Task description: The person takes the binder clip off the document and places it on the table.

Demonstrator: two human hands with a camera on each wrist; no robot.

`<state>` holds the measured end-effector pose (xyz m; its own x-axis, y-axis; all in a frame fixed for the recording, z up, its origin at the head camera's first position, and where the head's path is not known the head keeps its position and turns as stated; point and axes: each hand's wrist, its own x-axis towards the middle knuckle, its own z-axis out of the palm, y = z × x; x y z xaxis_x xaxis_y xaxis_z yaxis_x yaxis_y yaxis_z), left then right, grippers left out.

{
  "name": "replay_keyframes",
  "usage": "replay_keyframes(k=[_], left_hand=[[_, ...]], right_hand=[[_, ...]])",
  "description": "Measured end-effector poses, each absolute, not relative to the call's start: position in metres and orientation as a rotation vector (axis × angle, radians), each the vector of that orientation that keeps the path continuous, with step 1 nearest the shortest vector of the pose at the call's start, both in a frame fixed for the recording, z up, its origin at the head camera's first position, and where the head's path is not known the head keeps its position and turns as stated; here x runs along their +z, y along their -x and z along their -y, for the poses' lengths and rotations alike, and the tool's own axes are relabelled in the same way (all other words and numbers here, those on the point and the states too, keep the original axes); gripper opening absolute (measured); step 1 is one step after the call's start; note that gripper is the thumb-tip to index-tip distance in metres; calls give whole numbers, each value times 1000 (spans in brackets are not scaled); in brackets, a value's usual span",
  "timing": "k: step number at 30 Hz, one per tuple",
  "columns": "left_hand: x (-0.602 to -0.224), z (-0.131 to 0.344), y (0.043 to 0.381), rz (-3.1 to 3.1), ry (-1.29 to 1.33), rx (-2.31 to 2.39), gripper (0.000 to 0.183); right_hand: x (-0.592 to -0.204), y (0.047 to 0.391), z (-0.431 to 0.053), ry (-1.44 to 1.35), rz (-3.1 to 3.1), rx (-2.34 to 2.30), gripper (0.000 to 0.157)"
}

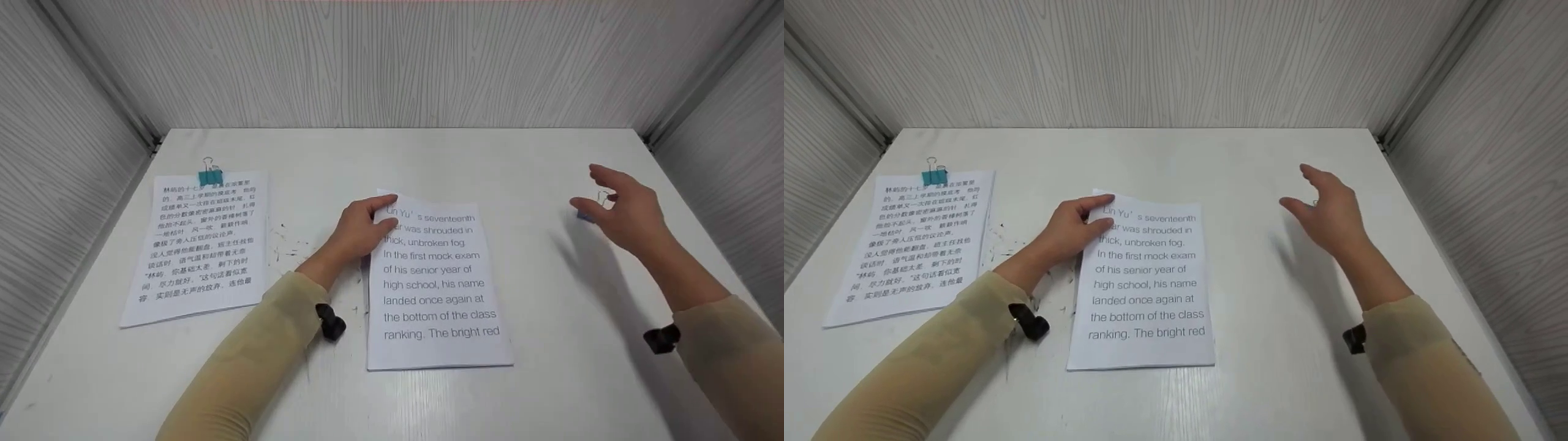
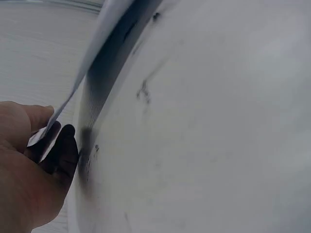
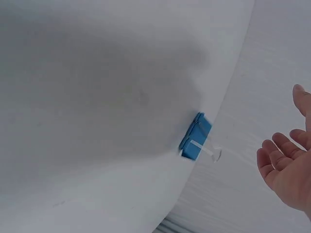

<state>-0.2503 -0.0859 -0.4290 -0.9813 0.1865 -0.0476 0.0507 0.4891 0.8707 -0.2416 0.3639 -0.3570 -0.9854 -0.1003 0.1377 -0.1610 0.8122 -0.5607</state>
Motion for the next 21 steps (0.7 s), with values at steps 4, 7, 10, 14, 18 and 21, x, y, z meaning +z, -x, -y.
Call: replay_keyframes(k=[4,7,10,14,18,21], left_hand=[[-421,87,246,-2716,-195,1350,62],[-414,85,237,-2822,-223,1209,68],[-407,83,219,-2886,-287,1069,72],[-404,77,190,-2933,-424,813,77],[-404,74,165,-2949,-567,528,81],[-402,73,151,-2920,-624,399,84]], right_hand=[[-354,228,-331,-353,2886,832,74],[-356,217,-306,-476,2901,723,73],[-358,204,-285,-571,2942,628,74],[-362,189,-262,-666,3020,500,78],[-369,173,-246,-796,3098,367,83],[-375,161,-238,-901,3152,289,84]])
